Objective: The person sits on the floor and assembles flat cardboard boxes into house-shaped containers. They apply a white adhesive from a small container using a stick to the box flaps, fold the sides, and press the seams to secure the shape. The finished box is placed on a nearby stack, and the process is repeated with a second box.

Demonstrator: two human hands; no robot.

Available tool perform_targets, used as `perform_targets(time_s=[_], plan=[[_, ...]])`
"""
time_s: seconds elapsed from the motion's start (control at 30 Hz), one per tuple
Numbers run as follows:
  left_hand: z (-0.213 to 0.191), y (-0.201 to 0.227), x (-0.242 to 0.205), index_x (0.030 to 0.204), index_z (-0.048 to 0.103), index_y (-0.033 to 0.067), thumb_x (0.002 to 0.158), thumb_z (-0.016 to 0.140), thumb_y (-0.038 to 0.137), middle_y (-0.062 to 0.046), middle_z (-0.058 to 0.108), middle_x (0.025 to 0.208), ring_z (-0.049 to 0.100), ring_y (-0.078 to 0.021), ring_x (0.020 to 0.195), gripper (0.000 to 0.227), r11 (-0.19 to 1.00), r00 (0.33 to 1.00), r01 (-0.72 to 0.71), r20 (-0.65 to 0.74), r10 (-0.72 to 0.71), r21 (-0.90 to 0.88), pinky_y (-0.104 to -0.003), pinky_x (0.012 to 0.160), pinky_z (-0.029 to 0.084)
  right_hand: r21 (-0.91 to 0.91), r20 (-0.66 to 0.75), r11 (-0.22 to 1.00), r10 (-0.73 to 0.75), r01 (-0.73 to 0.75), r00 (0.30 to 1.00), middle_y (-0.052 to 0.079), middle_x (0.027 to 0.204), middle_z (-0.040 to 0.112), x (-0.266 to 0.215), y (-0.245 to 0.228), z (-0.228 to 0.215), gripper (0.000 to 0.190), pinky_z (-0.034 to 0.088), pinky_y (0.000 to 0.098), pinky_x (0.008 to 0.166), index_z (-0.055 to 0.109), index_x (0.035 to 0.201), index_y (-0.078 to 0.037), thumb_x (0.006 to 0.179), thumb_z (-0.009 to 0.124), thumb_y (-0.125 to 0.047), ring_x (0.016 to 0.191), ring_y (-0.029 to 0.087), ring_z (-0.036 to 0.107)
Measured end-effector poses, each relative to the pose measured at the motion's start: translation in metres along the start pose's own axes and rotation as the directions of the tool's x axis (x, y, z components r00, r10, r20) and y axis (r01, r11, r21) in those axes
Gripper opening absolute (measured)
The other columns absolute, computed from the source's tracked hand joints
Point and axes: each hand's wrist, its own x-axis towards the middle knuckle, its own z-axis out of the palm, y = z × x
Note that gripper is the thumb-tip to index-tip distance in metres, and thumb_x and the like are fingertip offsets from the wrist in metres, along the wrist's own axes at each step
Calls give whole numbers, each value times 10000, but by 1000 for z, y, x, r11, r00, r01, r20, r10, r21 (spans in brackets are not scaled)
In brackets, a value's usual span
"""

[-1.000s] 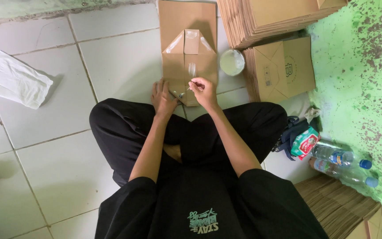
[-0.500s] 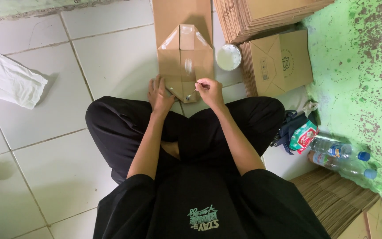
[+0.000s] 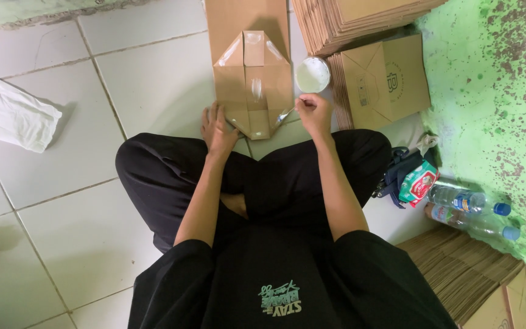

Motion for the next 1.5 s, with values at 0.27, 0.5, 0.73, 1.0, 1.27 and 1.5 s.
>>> perform_targets(time_s=[0.27, 0.5, 0.73, 1.0, 1.27, 1.5], plan=[[2, -3, 0, 1476, 471, 74, 764, 846, 189, -86, 339, 1604, 240, -415, 1485, 813, 1000, 1000, -15, -16, 14, -7, -629, 1101, 383, -50, -32, 999, -9, 7, 999, 163, 788, 751, 7, 23, 6, 100, 610, 308, 662, 738, 964, 3, 887, 734, -61, 691, 220, 758], [5, -4, 3, 1475, 473, 73, 765, 846, 191, -88, 339, 1603, 247, -414, 1484, 810, 1000, 1000, -17, -20, 17, 1, -639, 1089, 399, 59, -129, 994, -81, 89, 988, 202, 832, 760, 13, -1, 14, 106, 642, 334, 705, 742, 990, 25, 905, 727, -38, 744, 241, 781], [0, -2, 0, 1476, 481, 75, 771, 845, 194, -95, 344, 1608, 258, -416, 1484, 803, 1000, 1000, -21, -23, 21, 20, -632, 1083, 407, 95, -96, 978, -175, 184, 980, 119, 779, 768, 36, -29, 54, 68, 620, 324, 706, 754, 970, -29, 924, 760, -78, 712, 202, 769], [-3, 2, 0, 1475, 480, 74, 781, 837, 194, -99, 337, 1612, 257, -413, 1486, 790, 999, 1000, -19, -15, 20, 31, -628, 1079, 425, 63, -65, 967, -244, 248, 968, 184, 863, 764, 61, -34, 77, 60, 625, 384, 752, 750, 991, -8, 939, 762, -37, 803, 296, 770], [-1, 0, 2, 1477, 473, 65, 774, 835, 187, -106, 325, 1611, 246, -427, 1485, 800, 999, 1000, -28, -10, 28, 17, -632, 1081, 419, 43, 56, 979, -203, 201, 978, 116, 825, 773, 42, -21, 76, 58, 611, 306, 714, 760, 965, -56, 913, 770, -34, 746, 204, 763], [4, -4, 4, 1488, 455, 70, 775, 838, 197, -108, 316, 1610, 239, -432, 1483, 819, 999, 999, -36, -10, 36, 26, -632, 1087, 405, 167, 270, 978, -171, 129, 948, 207, 907, 761, -5, -47, 85, 117, 616, 403, 787, 761, 1019, -29, 903, 775, -23, 856, 310, 763]])
